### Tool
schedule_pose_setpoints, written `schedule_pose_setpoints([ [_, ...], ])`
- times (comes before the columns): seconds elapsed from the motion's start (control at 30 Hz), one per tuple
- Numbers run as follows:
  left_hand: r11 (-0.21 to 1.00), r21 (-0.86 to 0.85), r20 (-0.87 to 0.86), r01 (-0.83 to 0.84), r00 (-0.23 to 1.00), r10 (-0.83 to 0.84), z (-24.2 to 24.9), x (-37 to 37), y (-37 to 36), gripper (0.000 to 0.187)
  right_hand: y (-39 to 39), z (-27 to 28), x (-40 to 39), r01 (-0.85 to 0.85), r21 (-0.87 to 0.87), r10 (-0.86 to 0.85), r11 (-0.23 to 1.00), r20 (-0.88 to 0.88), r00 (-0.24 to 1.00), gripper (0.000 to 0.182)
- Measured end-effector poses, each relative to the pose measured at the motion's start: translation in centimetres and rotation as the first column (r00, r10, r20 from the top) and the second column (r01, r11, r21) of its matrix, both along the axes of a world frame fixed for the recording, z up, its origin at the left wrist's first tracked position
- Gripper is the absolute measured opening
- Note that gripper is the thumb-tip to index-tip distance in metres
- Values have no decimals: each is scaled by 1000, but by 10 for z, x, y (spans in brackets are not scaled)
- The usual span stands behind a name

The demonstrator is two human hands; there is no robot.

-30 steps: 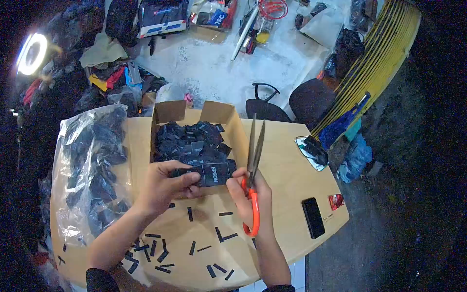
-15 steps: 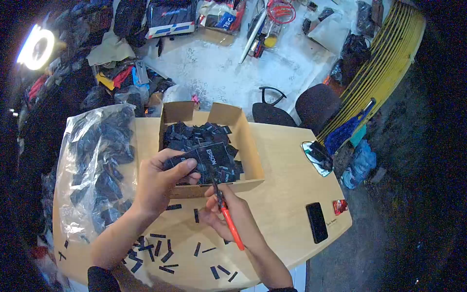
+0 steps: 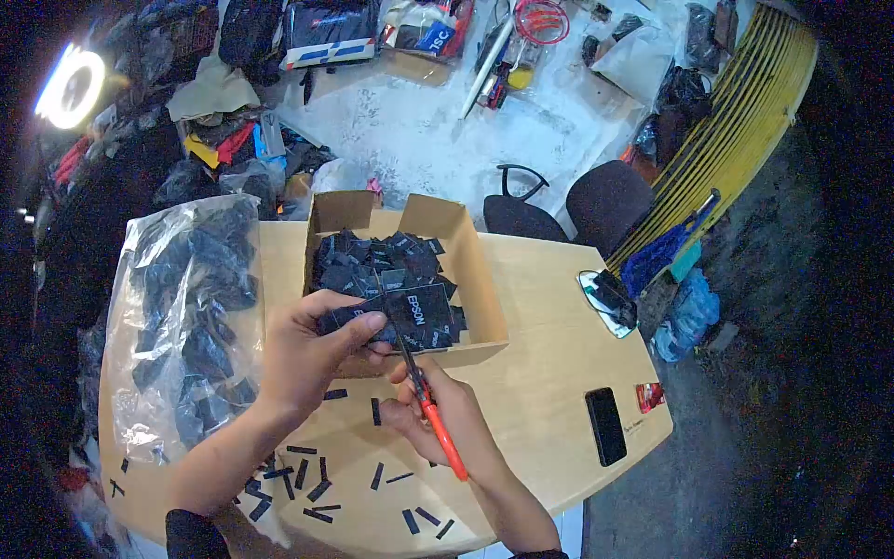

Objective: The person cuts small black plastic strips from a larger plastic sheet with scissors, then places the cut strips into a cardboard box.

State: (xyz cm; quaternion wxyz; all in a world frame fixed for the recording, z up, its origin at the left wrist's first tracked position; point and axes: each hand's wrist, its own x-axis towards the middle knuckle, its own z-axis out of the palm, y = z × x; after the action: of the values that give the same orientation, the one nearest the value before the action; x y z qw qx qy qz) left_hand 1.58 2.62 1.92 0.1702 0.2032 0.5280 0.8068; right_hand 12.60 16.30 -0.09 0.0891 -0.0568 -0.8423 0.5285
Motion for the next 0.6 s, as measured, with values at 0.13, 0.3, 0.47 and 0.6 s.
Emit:
schedule_pose_setpoints([
  [0.13,1000,-16,-4,3,1000,-3,-1,0,0,11,0,0,0,22,13,-23,1000,7,1000,31],
  [0.3,1000,3,5,-1,1000,1,2,1,0,11,2,-1,0,8,-13,-8,1000,9,1000,29],
  [0.47,1000,1,11,11,1000,-11,0,1,0,15,2,-1,0,15,35,-15,999,16,1000,29],
  [0.6,1000,-12,10,0,1000,0,2,2,0,12,2,4,2,2,40,-2,999,6,1000,30],
])
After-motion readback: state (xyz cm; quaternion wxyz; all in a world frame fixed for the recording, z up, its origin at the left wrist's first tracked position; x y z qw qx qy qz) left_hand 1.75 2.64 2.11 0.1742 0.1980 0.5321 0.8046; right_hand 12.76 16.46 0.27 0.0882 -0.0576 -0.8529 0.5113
